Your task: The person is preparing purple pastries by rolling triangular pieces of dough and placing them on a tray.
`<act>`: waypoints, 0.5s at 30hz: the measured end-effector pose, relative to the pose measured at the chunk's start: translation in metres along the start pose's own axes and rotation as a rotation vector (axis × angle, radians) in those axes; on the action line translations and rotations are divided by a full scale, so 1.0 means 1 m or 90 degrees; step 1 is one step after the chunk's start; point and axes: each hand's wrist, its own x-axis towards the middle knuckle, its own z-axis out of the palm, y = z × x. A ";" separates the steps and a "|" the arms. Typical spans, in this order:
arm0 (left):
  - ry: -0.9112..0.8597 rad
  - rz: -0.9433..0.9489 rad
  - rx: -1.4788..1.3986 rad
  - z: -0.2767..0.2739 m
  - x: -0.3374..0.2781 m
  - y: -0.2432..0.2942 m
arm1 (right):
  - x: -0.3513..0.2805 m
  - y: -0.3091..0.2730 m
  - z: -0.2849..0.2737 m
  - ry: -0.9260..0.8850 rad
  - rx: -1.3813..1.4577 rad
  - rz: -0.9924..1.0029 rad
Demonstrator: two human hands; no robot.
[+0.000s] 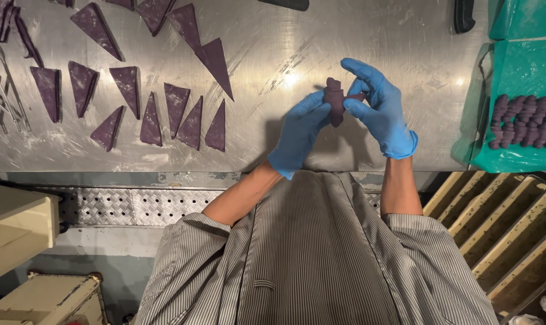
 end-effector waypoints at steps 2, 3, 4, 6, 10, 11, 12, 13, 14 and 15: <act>-0.005 -0.006 -0.006 -0.006 0.002 -0.007 | 0.000 0.007 -0.002 -0.017 -0.012 -0.037; -0.010 -0.012 -0.012 -0.009 0.004 -0.011 | 0.000 0.011 -0.002 -0.035 -0.025 -0.075; -0.010 -0.013 -0.012 -0.010 0.004 -0.011 | 0.000 0.010 -0.002 -0.035 -0.025 -0.074; -0.020 0.021 0.030 -0.011 0.004 -0.012 | 0.001 0.010 -0.002 -0.018 0.026 -0.025; -0.018 0.033 0.010 -0.002 0.001 -0.004 | 0.000 0.007 -0.003 0.009 0.041 -0.007; -0.012 0.022 -0.007 -0.002 0.002 -0.007 | 0.001 0.005 -0.003 -0.003 0.025 -0.014; -0.006 0.012 -0.023 -0.003 0.002 -0.009 | 0.001 0.004 -0.003 -0.014 0.009 -0.020; -0.006 0.012 -0.023 -0.003 0.002 -0.009 | 0.001 0.006 -0.002 -0.013 0.009 -0.020; 0.000 0.015 -0.013 -0.003 0.003 -0.009 | 0.001 0.009 -0.002 -0.029 -0.007 -0.066; 0.005 0.018 -0.003 -0.003 0.003 -0.009 | 0.001 0.011 -0.001 -0.045 -0.023 -0.111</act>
